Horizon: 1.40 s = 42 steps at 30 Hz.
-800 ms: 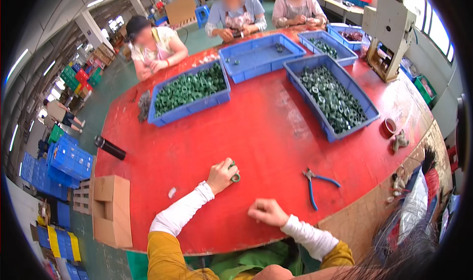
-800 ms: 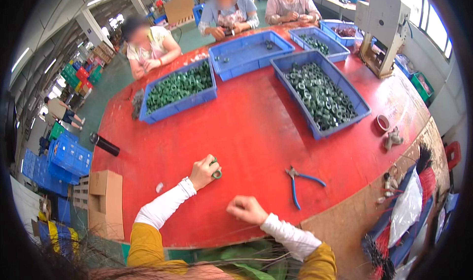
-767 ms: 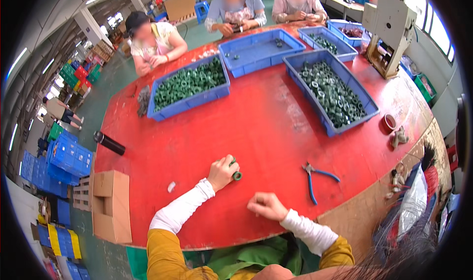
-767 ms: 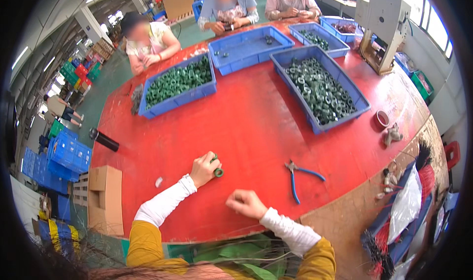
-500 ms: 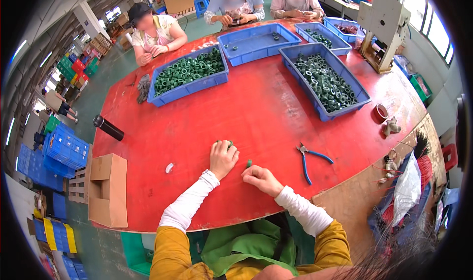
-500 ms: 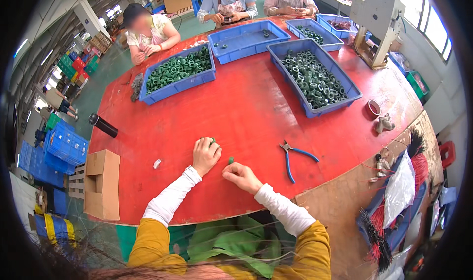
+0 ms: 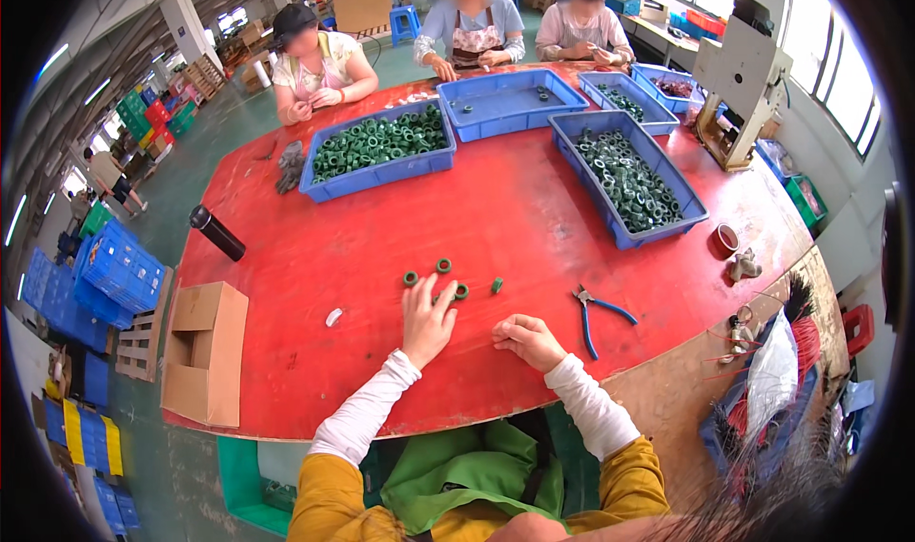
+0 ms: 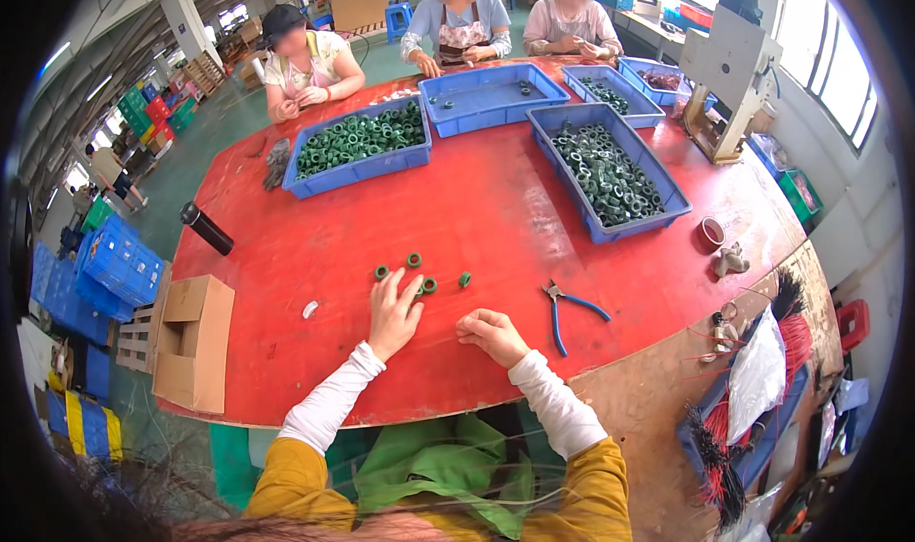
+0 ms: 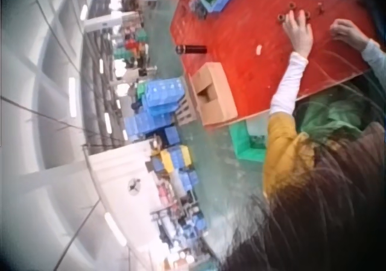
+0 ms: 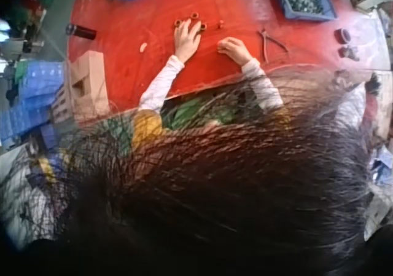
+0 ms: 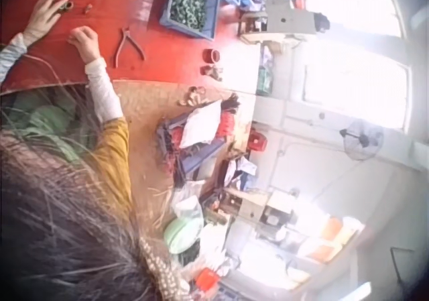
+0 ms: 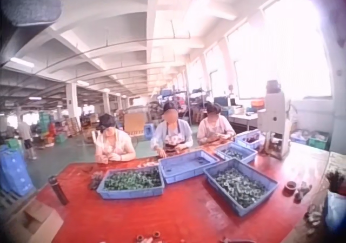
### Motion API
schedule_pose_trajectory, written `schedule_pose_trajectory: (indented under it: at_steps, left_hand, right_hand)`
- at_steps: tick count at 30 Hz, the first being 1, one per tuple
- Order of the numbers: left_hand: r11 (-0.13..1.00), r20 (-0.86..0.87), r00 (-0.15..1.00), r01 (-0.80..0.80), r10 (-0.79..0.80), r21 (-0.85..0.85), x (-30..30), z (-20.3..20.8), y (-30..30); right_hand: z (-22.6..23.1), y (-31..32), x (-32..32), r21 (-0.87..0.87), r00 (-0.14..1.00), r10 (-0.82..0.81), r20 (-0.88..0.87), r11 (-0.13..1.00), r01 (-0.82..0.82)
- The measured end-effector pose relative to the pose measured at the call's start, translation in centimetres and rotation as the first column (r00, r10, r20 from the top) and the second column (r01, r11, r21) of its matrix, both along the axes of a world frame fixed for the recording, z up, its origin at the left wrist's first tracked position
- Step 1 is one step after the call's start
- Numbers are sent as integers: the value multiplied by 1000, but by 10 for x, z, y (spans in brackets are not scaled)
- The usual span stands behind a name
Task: The person assembles small green plastic components and white parts by hand on a factory table.
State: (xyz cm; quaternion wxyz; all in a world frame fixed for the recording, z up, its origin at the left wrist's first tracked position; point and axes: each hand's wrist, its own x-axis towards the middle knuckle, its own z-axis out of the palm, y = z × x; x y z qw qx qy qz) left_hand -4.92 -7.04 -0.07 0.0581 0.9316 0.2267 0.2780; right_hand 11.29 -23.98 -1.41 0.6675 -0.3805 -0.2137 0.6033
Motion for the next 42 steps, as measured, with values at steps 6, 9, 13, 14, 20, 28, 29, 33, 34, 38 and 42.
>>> schedule_pose_trajectory:
  at_steps: [6, 9, 13, 14, 20, 28, 29, 33, 34, 38, 42]
  left_hand:
    - [988, -53, 987, 152, -152, -5, 90, -4, -17]
    - [968, -68, 967, 249, -246, 34, 94, -28, -13]
    - [930, 57, 930, 357, -362, 82, 63, -13, -25]
    - [919, 94, 915, 393, -392, 10, 55, -1, -32]
    - [456, 467, 884, 429, -34, -779, -6, 27, -55]
    - [8, 428, 902, 429, -49, -903, -52, 45, -86]
    - [-1, 423, 905, 424, -52, -906, -55, 46, -90]
    - [-122, 236, 970, 228, -59, -966, -67, 39, -106]
    - [-169, 226, 973, 215, -49, -962, -68, 37, -107]
    - [-563, 235, 971, 221, 47, -796, -77, 33, -106]
    - [-480, 240, 970, 199, -26, -854, -83, 35, -112]
  right_hand:
    - [16, -23, 2, -13, 994, -69, 89, 997, 71]
    - [17, -36, 6, 0, 989, -101, 105, 995, 102]
    - [17, -45, 6, -14, 983, -151, 108, 988, 153]
    - [15, -45, 5, 3, 982, -163, 100, 987, 163]
    - [62, -38, -8, -90, 842, 60, 536, 996, -14]
    - [96, -28, -23, -94, 430, 153, 890, 983, -156]
    - [95, -26, -24, -25, 408, 106, 907, 980, -199]
    - [94, -27, -33, -85, 390, 191, 901, 958, -272]
    - [93, -27, -35, -93, 401, 198, 894, 959, -267]
    - [93, -28, -41, -273, 433, 403, 806, 903, -332]
    - [72, -31, -41, -113, 484, 301, 822, 919, -378]
